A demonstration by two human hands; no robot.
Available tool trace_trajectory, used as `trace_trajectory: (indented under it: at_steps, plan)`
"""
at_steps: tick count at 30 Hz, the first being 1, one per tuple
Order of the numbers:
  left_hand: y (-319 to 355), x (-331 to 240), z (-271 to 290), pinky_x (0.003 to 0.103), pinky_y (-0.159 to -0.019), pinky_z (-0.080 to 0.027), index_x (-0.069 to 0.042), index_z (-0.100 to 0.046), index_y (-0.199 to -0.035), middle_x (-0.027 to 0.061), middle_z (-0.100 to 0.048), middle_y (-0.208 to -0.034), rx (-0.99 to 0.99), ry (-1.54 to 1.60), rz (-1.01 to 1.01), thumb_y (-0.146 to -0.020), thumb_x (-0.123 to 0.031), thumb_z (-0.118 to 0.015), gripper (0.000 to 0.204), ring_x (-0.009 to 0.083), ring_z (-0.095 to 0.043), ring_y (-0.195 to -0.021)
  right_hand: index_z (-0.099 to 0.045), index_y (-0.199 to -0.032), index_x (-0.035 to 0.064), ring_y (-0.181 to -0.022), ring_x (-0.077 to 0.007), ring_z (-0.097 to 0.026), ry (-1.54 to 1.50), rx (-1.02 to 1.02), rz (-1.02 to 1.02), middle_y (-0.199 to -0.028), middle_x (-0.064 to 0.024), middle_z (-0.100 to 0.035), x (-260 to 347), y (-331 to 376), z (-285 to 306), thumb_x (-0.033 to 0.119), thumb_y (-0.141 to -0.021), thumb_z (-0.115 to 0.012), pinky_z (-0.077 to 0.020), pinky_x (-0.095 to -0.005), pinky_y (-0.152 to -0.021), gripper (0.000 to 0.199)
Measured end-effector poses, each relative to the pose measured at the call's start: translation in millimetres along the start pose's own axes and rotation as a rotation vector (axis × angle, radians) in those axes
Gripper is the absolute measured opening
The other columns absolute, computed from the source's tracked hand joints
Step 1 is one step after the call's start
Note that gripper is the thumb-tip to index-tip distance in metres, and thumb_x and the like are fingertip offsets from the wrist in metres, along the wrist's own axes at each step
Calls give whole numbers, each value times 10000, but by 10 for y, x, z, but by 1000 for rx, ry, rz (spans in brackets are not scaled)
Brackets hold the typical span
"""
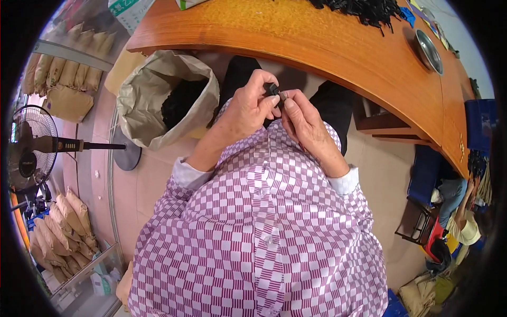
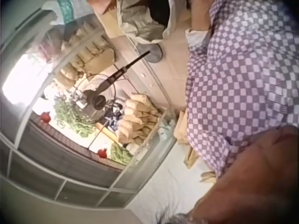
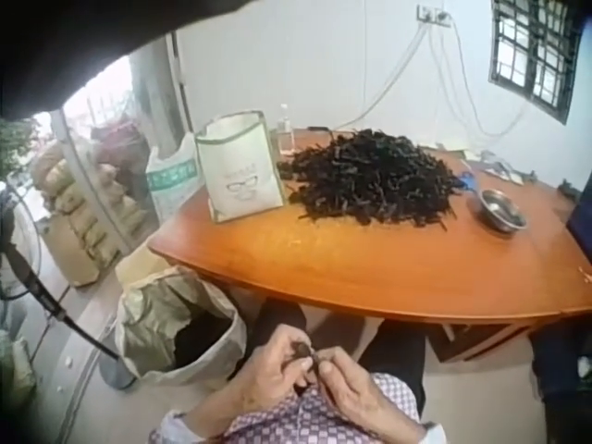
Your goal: Assembling small black plastic components by hand and using a tool.
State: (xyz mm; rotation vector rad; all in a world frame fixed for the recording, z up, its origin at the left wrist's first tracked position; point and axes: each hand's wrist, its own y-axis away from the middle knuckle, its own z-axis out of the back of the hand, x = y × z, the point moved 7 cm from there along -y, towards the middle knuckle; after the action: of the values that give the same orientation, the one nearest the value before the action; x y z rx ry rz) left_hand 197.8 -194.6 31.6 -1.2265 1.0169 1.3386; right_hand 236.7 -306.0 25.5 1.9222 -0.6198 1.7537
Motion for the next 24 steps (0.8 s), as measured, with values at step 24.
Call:
trace_trajectory:
  at_steps: [24]
  plan:
    - [83,-195,-29,407,-575,-467,-41,-433,-1046,205,-560,-746,-184,-372,-109,-870,-17,-505,192,363,-608,-674,-482,-998,39,-613,-154,-534,166,-153,180,-707,-89,-540,-6,-26,-23,195,-989,-421,-430,-285,-559,168]
